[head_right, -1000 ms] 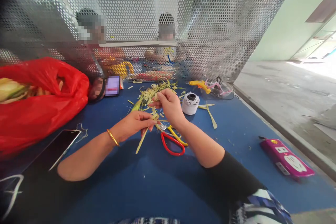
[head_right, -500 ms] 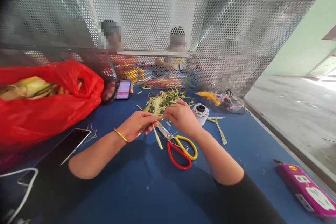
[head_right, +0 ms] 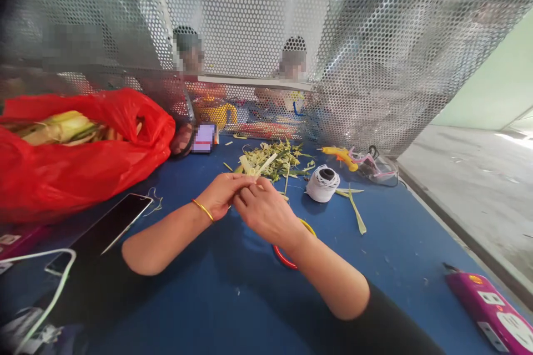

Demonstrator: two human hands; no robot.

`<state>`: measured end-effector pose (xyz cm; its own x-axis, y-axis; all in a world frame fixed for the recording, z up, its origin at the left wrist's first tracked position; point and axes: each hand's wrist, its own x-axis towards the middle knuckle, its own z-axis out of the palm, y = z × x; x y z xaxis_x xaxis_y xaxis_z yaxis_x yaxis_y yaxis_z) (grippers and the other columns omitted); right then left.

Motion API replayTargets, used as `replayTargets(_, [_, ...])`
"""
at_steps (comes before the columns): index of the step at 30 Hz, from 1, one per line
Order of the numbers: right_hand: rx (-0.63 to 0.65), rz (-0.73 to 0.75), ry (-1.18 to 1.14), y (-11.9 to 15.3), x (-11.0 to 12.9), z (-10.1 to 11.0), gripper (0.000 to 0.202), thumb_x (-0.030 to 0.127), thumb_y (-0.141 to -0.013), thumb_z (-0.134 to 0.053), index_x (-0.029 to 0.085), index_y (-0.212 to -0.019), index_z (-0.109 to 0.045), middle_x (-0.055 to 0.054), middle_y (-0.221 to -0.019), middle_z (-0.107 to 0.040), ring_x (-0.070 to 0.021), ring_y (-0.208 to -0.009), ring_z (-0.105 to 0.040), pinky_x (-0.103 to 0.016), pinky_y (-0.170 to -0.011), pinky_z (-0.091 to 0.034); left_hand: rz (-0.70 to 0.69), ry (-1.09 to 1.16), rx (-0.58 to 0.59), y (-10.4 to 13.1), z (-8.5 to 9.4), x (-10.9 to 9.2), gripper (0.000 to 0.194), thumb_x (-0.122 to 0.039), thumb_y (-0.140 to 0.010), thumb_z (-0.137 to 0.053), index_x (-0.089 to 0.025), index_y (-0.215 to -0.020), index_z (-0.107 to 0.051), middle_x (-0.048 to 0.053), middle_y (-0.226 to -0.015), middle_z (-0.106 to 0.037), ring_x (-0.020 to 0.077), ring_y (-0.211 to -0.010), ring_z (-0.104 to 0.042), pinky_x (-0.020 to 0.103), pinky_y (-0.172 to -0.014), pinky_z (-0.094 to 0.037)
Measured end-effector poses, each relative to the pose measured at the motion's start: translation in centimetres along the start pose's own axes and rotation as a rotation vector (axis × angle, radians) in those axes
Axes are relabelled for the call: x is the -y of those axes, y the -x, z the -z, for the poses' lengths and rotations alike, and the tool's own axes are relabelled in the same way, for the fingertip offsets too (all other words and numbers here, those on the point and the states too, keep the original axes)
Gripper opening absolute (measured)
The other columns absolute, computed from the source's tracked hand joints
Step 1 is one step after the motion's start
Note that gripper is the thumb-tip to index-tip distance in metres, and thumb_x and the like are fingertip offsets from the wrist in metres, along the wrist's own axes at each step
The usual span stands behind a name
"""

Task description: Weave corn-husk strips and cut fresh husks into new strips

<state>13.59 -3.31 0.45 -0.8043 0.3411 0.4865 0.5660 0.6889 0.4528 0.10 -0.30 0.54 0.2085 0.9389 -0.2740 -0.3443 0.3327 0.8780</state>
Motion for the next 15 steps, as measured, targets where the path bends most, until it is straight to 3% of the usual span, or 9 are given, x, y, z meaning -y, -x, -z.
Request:
replayTargets(5, [-0.14, -0.008, 0.008, 0.4, -0.2, -1.0, 0.038, 0.007, -0.1, -0.035, 0.017, -0.077, -0.062, -0.003, -0.069, -0.062, -0.0172, -0.065, -0.053, -0.032, -0.075, -0.04, 0.012, -0.004, -0.003, 0.1, -0.1, -0.1, 0.018, -0.018, -0.058, -0.088, -0.01, -0.062, -0.071, 0.001, -0.059, -0.066, 0.0068, -0.051, -0.054, 0.019, -0.051, -0.042])
replayTargets(10, [-0.214, 0.144, -0.091, 0.4, -0.2, -0.4, 0.037, 0.006, -0.1, -0.038, 0.02, -0.072, -0.059, 0.0, -0.065, -0.059, -0.0158, -0.063, -0.052, -0.033, -0.081, -0.043, -0.053, -0.001, -0.05, -0.1, 0.0, -0.1, 0.017, -0.02, -0.069, -0.085, -0.011, -0.062, -0.071, 0.004, -0.06, -0.068, 0.0098, -0.056, -0.061, 0.022, -0.061, -0.049])
replayTargets(15, [-0.26, 0.19, -0.164, 0.5, -0.1, 0.5, 0.026, 0.007, -0.098, -0.046, 0.02, -0.09, -0.067, -0.001, -0.07, -0.067, -0.0161, -0.068, -0.06, -0.034, -0.081, -0.045, -0.089, 0.021, -0.079, 0.1, 0.1, -0.7, 0.018, -0.018, -0.075, -0.081, -0.012, -0.062, -0.071, 0.004, -0.062, -0.07, 0.0099, -0.057, -0.063, 0.024, -0.066, -0.053])
